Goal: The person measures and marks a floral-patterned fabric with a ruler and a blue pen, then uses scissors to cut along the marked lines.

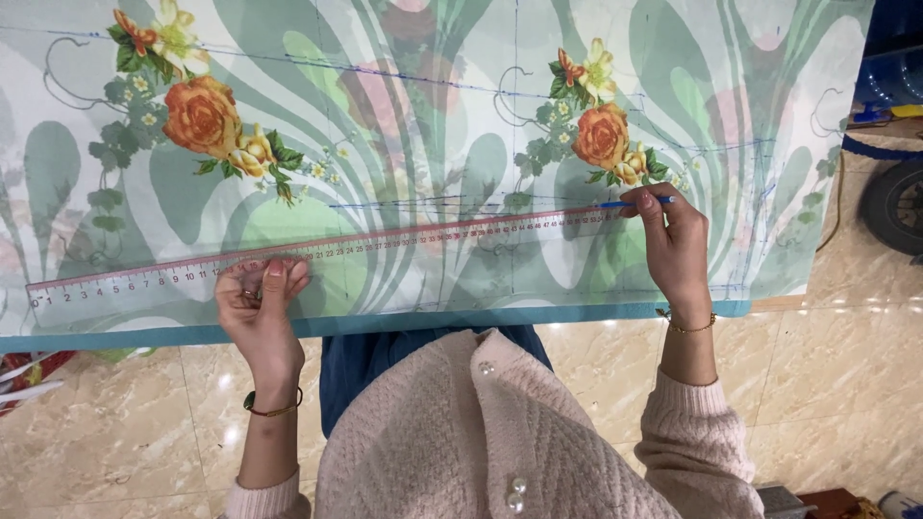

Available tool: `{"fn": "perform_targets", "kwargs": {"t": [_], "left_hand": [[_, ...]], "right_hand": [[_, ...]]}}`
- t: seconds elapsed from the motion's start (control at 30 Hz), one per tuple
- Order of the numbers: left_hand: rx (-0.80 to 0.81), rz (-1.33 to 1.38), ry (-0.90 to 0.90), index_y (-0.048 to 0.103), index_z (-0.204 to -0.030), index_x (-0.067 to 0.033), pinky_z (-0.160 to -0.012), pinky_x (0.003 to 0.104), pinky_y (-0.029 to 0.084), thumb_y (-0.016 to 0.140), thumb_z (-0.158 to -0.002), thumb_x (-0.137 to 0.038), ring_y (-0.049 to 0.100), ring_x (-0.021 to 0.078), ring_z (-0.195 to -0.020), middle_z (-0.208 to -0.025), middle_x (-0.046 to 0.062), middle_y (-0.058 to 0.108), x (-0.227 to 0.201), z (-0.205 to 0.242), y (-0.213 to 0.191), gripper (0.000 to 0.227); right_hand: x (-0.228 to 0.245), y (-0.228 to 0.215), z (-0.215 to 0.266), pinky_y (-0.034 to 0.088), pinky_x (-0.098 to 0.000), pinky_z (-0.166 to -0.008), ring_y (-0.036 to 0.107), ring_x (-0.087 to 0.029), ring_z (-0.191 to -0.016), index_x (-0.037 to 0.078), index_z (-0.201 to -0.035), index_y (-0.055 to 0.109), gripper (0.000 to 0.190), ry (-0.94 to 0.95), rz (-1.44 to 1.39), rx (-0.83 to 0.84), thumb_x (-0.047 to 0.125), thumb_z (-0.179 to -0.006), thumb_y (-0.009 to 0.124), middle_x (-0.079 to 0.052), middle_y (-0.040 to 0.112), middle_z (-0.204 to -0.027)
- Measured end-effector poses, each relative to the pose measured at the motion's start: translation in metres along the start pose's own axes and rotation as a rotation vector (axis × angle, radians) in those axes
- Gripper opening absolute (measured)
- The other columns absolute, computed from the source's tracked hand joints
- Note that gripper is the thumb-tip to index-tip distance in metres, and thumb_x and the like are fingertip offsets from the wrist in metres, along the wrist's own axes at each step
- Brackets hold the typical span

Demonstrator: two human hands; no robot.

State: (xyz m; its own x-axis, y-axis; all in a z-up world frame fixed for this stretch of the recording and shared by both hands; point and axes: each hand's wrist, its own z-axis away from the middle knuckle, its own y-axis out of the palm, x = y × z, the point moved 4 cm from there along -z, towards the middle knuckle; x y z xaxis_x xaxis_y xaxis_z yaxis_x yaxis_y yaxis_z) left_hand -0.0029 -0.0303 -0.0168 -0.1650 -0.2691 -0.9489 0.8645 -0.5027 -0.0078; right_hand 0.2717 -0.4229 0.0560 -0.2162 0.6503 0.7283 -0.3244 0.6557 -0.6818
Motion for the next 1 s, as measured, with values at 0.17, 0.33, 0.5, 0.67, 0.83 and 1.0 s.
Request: {"fn": "perform_targets", "kwargs": {"t": [0.17,0.33,0.5,0.67,0.83,1.0], "left_hand": [[-0.003,-0.006,0.019,0.049,-0.109,-0.0078,-0.083,0.041,0.067,0.067,-0.106,-0.01,0.077,0.0291,-0.094,-0.101,0.01,0.073,0.0,0.001,0.002,0.018],[0.013,-0.035,0.046,0.05,-0.11,-0.0064,-0.083,0.042,0.066,0.067,-0.107,-0.009,0.076,0.03,-0.096,-0.103,0.012,0.072,0.002,0.0,0.001,0.017],[0.017,-0.04,0.043,0.051,-0.11,-0.006,-0.084,0.042,0.066,0.067,-0.107,-0.01,0.076,0.0303,-0.097,-0.102,0.012,0.072,-0.004,0.001,0.003,0.016],[0.006,-0.031,0.035,0.05,-0.11,-0.0067,-0.083,0.041,0.067,0.067,-0.107,-0.009,0.076,0.0293,-0.095,-0.101,0.01,0.072,-0.004,0.002,0.002,0.017],[-0.006,-0.026,0.033,0.051,-0.109,-0.0066,-0.083,0.041,0.067,0.068,-0.106,-0.01,0.077,0.029,-0.093,-0.099,0.008,0.071,-0.008,0.005,0.005,0.018],[-0.002,-0.043,0.044,0.051,-0.109,-0.005,-0.082,0.042,0.067,0.067,-0.107,-0.009,0.076,0.031,-0.094,-0.098,0.009,0.07,-0.009,0.005,0.005,0.017]], "right_hand": [[0.002,-0.001,0.001,0.045,-0.0395,-0.079,0.064,-0.027,-0.08,0.008,-0.112,0.071,0.029,0.001,0.021,0.01,0.021,-0.121,0.047,-0.014,0.074,-0.088],[-0.006,-0.005,0.001,0.043,-0.0395,-0.076,0.062,-0.026,-0.078,0.009,-0.113,0.071,0.028,0.01,0.024,0.02,0.02,-0.121,0.046,-0.014,0.073,-0.088],[-0.006,-0.003,0.0,0.047,-0.0432,-0.087,0.067,-0.031,-0.087,0.008,-0.113,0.071,0.029,0.005,-0.003,0.021,0.02,-0.121,0.046,-0.015,0.074,-0.089],[0.0,0.0,-0.001,0.047,-0.0447,-0.089,0.068,-0.033,-0.089,0.006,-0.112,0.07,0.027,0.006,0.003,0.03,0.018,-0.12,0.047,-0.016,0.074,-0.09],[-0.003,-0.006,0.0,0.048,-0.0472,-0.093,0.07,-0.035,-0.091,0.006,-0.112,0.071,0.027,0.006,0.028,0.022,0.017,-0.12,0.047,-0.016,0.074,-0.089],[0.002,-0.018,0.002,0.048,-0.0481,-0.094,0.07,-0.037,-0.095,0.004,-0.115,0.069,0.026,-0.012,0.099,-0.006,0.013,-0.122,0.046,-0.017,0.073,-0.091]]}}
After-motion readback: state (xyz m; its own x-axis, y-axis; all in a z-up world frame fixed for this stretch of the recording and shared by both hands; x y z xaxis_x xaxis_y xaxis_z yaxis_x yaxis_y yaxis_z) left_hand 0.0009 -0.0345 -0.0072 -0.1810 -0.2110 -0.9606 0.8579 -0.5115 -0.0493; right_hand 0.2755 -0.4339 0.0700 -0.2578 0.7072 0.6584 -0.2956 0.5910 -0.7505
